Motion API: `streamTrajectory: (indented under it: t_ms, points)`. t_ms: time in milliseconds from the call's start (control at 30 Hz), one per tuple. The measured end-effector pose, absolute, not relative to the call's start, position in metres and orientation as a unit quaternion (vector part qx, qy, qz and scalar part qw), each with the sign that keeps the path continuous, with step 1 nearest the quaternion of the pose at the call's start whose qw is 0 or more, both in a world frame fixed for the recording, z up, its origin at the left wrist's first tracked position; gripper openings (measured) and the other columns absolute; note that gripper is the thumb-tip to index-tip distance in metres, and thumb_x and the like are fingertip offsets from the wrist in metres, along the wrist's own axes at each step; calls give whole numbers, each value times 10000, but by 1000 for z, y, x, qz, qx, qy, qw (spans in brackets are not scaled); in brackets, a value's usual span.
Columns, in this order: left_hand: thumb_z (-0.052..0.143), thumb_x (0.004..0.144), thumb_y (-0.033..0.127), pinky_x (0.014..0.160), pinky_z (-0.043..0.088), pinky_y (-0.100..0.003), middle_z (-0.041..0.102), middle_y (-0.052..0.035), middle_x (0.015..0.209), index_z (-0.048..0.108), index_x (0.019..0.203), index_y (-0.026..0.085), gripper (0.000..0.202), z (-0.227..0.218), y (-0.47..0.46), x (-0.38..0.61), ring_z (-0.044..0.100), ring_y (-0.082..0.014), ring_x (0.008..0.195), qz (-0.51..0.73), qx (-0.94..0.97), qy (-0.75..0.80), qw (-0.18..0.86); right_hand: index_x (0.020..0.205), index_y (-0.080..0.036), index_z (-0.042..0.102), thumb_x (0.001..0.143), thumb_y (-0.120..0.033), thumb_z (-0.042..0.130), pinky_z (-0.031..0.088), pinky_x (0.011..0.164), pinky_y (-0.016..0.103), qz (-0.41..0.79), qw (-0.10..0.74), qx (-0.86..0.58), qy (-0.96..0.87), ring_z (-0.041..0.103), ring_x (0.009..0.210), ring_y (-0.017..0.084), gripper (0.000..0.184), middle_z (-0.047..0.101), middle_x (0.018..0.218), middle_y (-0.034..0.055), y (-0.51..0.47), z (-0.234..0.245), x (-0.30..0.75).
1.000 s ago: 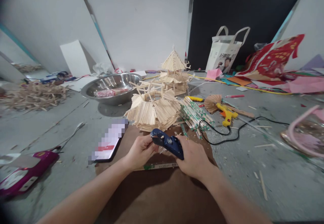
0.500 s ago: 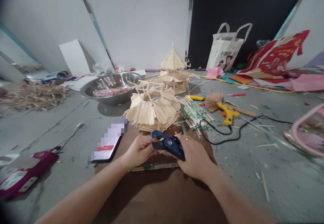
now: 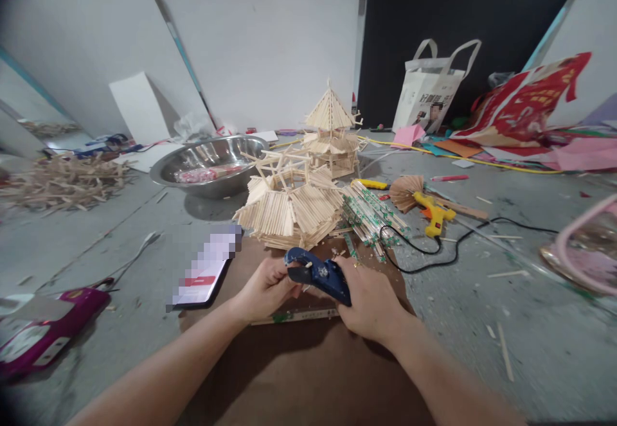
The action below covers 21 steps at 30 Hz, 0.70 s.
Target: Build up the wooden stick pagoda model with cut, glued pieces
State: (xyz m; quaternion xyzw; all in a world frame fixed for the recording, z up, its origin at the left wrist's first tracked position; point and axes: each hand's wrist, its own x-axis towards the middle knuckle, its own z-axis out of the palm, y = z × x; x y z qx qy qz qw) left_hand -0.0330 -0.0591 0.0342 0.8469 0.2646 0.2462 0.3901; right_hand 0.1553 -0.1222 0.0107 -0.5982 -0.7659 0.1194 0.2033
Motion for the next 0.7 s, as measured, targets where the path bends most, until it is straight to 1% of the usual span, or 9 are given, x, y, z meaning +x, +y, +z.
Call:
streamTrajectory:
  t_ms: [133, 300, 467, 600, 700]
  points:
    - [331, 839, 266, 490, 311, -168, 453, 27, 499, 457, 528, 138, 360, 35, -61, -33, 411, -60, 483, 253, 855, 262, 368, 1081, -154, 446, 590, -128, 438, 428, 734, 361, 122, 199, -605, -762, 567, 879, 244, 491, 590, 1020, 99, -124, 11, 155]
    - [347, 826, 261, 497, 321, -168, 458, 24, 495, 444, 533, 147, 329, 35, -64, -30, 423, -67, 490, 276, 851, 288, 342, 1077, -153, 459, 592, -132, 442, 424, 748, 378, 137, 200, -616, -749, 567, 892, 256, 486, 600, 1013, 102, -126, 10, 154]
    - [353, 815, 239, 499, 325, -165, 443, 28, 514, 428, 548, 151, 291, 34, -68, -28, 410, -66, 497, 305, 839, 298, 339, 1085, -146, 462, 598, -139, 444, 420, 768, 389, 147, 204, -621, -742, 562, 910, 260, 486, 600, 1016, 105, -125, 12, 152]
    - [354, 814, 225, 487, 310, -165, 432, 32, 495, 437, 542, 143, 297, 35, -66, -31, 393, -60, 478, 294, 845, 288, 343, 1153, -124, 405, 579, -119, 442, 392, 831, 388, 159, 208, -589, -764, 518, 993, 253, 575, 543, 1108, 122, -125, 22, 154]
    - [372, 822, 254, 481, 304, -164, 440, 30, 494, 474, 547, 133, 317, 36, -64, -34, 383, -54, 478, 272, 847, 259, 377, 1187, -142, 362, 572, -108, 451, 383, 842, 377, 174, 214, -558, -783, 502, 1009, 240, 623, 522, 1126, 119, -128, 31, 158]
